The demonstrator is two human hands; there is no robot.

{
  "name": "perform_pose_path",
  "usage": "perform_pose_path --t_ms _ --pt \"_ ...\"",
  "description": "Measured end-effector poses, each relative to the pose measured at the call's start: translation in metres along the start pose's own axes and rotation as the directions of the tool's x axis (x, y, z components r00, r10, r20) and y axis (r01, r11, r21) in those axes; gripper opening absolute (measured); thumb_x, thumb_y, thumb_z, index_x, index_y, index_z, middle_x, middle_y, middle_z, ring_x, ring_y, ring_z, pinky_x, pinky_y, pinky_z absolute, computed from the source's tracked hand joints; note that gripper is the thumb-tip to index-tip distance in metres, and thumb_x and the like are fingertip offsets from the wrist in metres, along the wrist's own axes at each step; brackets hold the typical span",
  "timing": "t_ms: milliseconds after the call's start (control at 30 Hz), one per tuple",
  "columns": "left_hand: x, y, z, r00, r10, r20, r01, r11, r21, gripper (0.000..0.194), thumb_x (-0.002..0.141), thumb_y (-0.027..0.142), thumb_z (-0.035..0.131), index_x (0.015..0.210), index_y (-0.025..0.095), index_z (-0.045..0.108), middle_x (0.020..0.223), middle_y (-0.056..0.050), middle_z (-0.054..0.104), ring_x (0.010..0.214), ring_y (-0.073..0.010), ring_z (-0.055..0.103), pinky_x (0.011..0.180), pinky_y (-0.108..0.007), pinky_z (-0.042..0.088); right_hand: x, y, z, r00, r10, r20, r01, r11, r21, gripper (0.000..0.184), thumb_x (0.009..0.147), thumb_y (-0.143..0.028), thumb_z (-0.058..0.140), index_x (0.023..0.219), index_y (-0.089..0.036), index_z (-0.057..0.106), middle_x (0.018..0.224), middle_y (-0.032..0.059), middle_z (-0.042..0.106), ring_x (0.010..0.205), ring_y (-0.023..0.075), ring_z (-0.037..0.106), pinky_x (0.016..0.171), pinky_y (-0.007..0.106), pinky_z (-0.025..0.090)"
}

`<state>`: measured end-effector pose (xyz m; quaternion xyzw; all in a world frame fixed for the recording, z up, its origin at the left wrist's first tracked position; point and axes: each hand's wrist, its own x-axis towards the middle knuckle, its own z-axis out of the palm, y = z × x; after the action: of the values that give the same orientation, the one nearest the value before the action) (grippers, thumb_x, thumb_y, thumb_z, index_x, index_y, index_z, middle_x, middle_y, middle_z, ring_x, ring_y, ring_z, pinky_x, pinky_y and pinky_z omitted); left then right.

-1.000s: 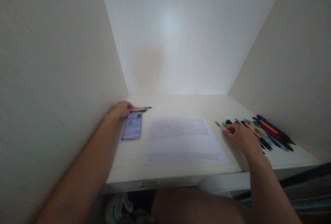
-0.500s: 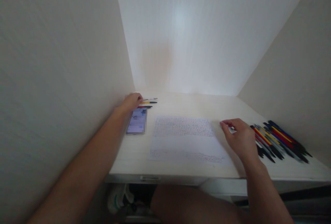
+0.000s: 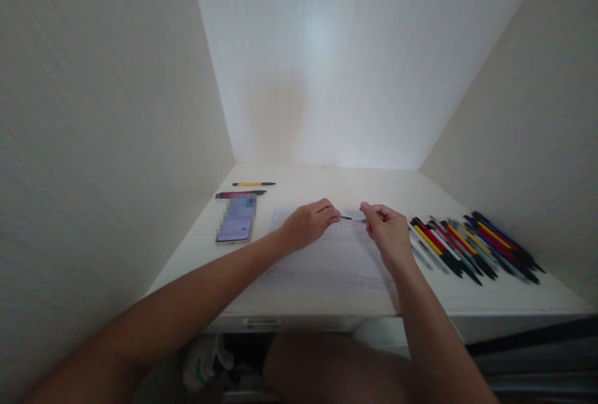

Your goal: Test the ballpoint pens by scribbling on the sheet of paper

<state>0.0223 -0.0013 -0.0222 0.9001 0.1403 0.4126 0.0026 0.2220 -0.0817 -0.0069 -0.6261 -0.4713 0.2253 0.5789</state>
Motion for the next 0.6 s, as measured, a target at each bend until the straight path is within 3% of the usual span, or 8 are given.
perform_pose_path --t_ms 67,100,233,300,467,600 --pt "-0.003 0.003 0.002 0.996 -0.007 -0.093 0.006 1.0 -0.012 0.026 0.107 0.032 0.052 0.101 0.015 0.07 0.094 -0.006 0.071 0.084 -0.0134 0.068 0.077 -0.027 0.058 0.002 0.006 -0.005 0.996 0.063 -0.066 -0.066 0.997 -0.046 0.049 0.079 -0.066 0.073 0.081 -0.018 0.072 0.05 -0.0031 0.052 0.046 0.0128 0.043 0.046 0.028 0.029" --pt "-0.004 0.004 0.002 0.992 -0.01 -0.126 0.008 1.0 -0.022 0.025 0.106 0.033 0.053 0.101 0.015 0.07 0.094 -0.006 0.072 0.085 -0.0134 0.069 0.078 -0.027 0.059 0.002 0.007 -0.007 0.993 0.114 -0.04 -0.115 0.993 -0.018 0.049 0.078 -0.067 0.074 0.079 -0.018 0.07 0.05 -0.003 0.052 0.045 0.0127 0.042 0.045 0.028 0.029" --pt "-0.006 0.003 0.001 0.992 -0.047 -0.119 0.038 0.997 -0.073 0.023 0.104 0.037 0.057 0.102 0.019 0.071 0.103 -0.007 0.075 0.095 -0.0143 0.072 0.086 -0.029 0.06 0.001 0.001 -0.011 0.93 0.249 0.27 -0.311 0.925 0.22 0.049 0.07 -0.063 0.082 0.066 -0.019 0.06 0.056 -0.0016 0.054 0.045 0.0097 0.041 0.041 0.026 0.024" --pt "-0.006 0.001 0.0 0.994 -0.088 -0.06 0.083 0.993 -0.083 0.024 0.103 0.04 0.058 0.108 0.02 0.071 0.106 -0.008 0.076 0.098 -0.0159 0.072 0.089 -0.032 0.059 0.001 -0.004 -0.013 0.914 0.244 0.325 -0.344 0.89 0.299 0.046 0.066 -0.056 0.087 0.066 -0.019 0.06 0.059 -0.0014 0.055 0.046 0.0082 0.041 0.041 0.025 0.023" --pt "-0.005 -0.011 -0.001 0.978 -0.198 0.066 0.2 0.979 -0.034 0.028 0.104 0.042 0.057 0.114 0.02 0.072 0.098 -0.008 0.076 0.089 -0.0177 0.071 0.084 -0.033 0.056 0.005 -0.002 -0.02 0.932 0.255 0.258 -0.338 0.868 0.363 0.043 0.063 -0.049 0.091 0.067 -0.018 0.061 0.06 -0.0016 0.056 0.048 0.0079 0.042 0.041 0.024 0.027" --pt "-0.003 -0.016 0.001 0.977 -0.159 0.145 0.158 0.987 0.019 0.031 0.106 0.04 0.051 0.104 0.016 0.071 0.093 -0.01 0.073 0.089 -0.0203 0.067 0.081 -0.034 0.053 0.006 0.004 -0.018 0.932 0.296 0.209 -0.357 0.848 0.392 0.045 0.06 -0.05 0.093 0.066 -0.017 0.063 0.06 -0.0009 0.058 0.048 0.0073 0.043 0.04 0.022 0.027"
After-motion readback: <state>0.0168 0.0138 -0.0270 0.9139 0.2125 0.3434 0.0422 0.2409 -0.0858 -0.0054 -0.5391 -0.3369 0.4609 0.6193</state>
